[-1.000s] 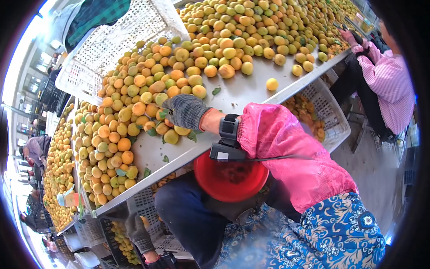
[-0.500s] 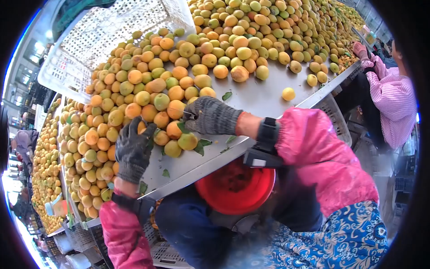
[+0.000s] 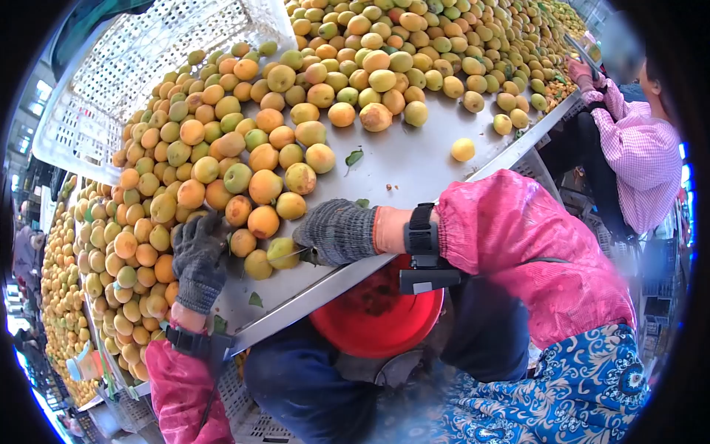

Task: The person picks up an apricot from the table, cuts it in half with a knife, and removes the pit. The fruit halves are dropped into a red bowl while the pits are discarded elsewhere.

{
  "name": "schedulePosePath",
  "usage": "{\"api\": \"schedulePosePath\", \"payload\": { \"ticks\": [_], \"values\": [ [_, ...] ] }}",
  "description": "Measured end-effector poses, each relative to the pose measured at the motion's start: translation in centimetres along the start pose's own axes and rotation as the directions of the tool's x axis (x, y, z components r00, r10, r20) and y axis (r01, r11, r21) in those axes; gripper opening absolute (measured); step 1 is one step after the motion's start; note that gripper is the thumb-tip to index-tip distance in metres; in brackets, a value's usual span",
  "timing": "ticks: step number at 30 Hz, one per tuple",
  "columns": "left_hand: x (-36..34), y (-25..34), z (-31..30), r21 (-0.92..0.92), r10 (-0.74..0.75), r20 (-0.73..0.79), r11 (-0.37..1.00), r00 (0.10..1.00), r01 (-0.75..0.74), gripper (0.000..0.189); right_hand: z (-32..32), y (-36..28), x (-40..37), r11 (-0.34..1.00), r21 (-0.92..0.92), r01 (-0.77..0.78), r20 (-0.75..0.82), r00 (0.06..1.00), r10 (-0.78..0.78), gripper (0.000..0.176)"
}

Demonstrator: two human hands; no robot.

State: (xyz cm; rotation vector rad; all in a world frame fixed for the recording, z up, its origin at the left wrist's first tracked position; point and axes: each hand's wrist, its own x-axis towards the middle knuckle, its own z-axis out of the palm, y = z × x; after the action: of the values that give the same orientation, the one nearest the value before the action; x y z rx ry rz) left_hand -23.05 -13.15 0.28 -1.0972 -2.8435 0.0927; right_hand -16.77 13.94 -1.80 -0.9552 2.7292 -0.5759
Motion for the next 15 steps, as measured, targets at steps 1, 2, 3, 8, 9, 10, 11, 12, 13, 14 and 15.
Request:
{"api": "schedulePosePath", "payload": {
  "ticks": [1, 2, 3, 8, 9, 10, 11, 12, 13, 14, 15],
  "values": [
    [-0.4, -0.2, 0.0, -0.029, -0.006, 0.014, 1.0, 1.0, 0.006, 0.033, 0.0, 0.0, -0.2, 1.0, 0.015, -0.002, 0.034, 0.999, 0.002, 0.017],
    [-0.9, -0.4, 0.1, -0.059, -0.013, 0.024, 0.998, 1.0, 0.015, 0.032, -0.4, -0.3, -0.5, 1.0, 0.01, -0.029, 0.063, 0.998, 0.028, 0.017],
    [-1.4, -0.6, 0.1, -0.069, -0.001, 0.017, 0.998, 1.0, 0.002, 0.032, -1.0, -0.2, -1.0, 0.999, 0.003, -0.045, 0.064, 0.997, 0.045, 0.017],
    [-5.2, -2.2, -1.6, -0.238, -0.069, -0.101, 0.97, 0.992, 0.043, 0.017, -4.2, 3.9, -4.1, 0.987, 0.14, -0.083, -0.259, 0.959, 0.118, 0.02],
    [-5.9, -2.3, -2.5, -0.276, -0.066, -0.16, 0.961, 0.985, 0.019, 0.019, -4.3, 5.5, -4.7, 0.991, 0.063, -0.118, -0.278, 0.952, 0.13, 0.021],
    [-6.6, -2.4, -2.8, -0.322, -0.073, -0.293, 0.946, 0.953, -0.027, 0.023, -4.3, 6.8, -4.8, 0.965, -0.024, -0.262, -0.242, 0.938, 0.249, 0.02],
    [-6.8, -2.3, -3.2, -0.313, -0.081, -0.288, 0.95, 0.954, -0.014, 0.023, -4.8, 7.5, -4.7, 0.939, 0.107, -0.326, -0.199, 0.919, 0.341, 0.019],
    [-6.9, -2.1, -3.6, -0.387, -0.117, -0.257, 0.922, 0.959, 0.008, 0.023, -5.2, 7.8, -4.5, 0.866, 0.255, -0.431, -0.101, 0.878, 0.467, 0.018],
    [-6.9, -2.0, -3.9, -0.461, -0.15, -0.221, 0.887, 0.964, 0.032, 0.023, -5.4, 8.0, -4.2, 0.754, 0.382, -0.534, 0.022, 0.821, 0.571, 0.018],
    [-6.7, -2.2, -3.7, -0.475, -0.105, -0.185, 0.88, 0.977, 0.005, 0.029, -4.8, 8.6, -3.9, 0.753, 0.387, -0.532, 0.026, 0.823, 0.568, 0.018],
    [-6.1, -1.7, -3.8, -0.477, -0.102, -0.18, 0.879, 0.978, 0.004, 0.029, -3.9, 9.5, -3.8, 0.826, 0.285, -0.487, -0.015, 0.859, 0.512, 0.016]
  ]
}}
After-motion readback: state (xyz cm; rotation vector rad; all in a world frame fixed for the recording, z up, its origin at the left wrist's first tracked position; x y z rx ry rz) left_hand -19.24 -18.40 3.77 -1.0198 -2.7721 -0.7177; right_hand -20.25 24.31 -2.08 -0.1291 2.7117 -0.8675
